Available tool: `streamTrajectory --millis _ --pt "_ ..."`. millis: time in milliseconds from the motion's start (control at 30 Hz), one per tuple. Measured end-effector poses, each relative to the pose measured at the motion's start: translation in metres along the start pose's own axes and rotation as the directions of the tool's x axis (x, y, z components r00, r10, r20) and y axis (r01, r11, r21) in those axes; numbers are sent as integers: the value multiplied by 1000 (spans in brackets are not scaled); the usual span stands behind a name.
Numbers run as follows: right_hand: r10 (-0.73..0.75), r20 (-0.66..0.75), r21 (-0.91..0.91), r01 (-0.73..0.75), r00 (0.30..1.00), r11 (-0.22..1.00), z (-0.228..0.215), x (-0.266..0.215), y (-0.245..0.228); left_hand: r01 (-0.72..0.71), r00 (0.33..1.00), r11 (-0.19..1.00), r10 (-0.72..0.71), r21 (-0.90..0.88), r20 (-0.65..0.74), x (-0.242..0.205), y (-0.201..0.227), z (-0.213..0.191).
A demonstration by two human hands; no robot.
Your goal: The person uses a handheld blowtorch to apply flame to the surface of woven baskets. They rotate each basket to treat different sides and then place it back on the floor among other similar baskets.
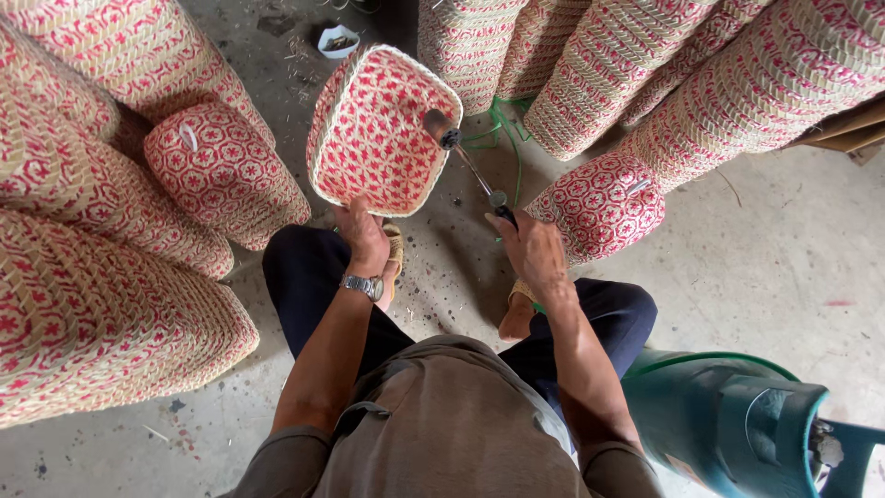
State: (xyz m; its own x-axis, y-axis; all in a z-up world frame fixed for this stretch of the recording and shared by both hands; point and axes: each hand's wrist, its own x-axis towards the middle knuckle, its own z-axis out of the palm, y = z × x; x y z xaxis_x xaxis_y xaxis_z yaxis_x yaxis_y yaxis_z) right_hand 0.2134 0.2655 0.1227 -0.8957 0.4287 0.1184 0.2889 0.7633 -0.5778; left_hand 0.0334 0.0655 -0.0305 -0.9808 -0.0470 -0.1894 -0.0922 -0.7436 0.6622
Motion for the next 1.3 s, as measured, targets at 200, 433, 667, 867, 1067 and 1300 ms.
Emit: streamTrajectory --millis 200,433,667,867,1067,1300 --pt "-135 40 45 134 990 990 29 6 8 161 987 985 -161 69 -5 -11 -4 4" --pt "39 -25 100 -36 999 994 -8 -28 23 229 973 959 -218 170 -76 20 30 6" --pt "-145 -65 162 154 987 975 -20 -35 47 259 966 881 -230 395 -119 66 66 5" --pt "85 107 215 -107 991 971 -16 -23 59 227 963 814 -271 535 3 88 84 6" --pt "155 174 240 -194 973 951 -20 -20 54 190 968 718 -249 670 -8 94 101 14" --pt "79 136 162 -101 988 982 -21 -10 55 107 975 604 -220 790 36 96 107 18"
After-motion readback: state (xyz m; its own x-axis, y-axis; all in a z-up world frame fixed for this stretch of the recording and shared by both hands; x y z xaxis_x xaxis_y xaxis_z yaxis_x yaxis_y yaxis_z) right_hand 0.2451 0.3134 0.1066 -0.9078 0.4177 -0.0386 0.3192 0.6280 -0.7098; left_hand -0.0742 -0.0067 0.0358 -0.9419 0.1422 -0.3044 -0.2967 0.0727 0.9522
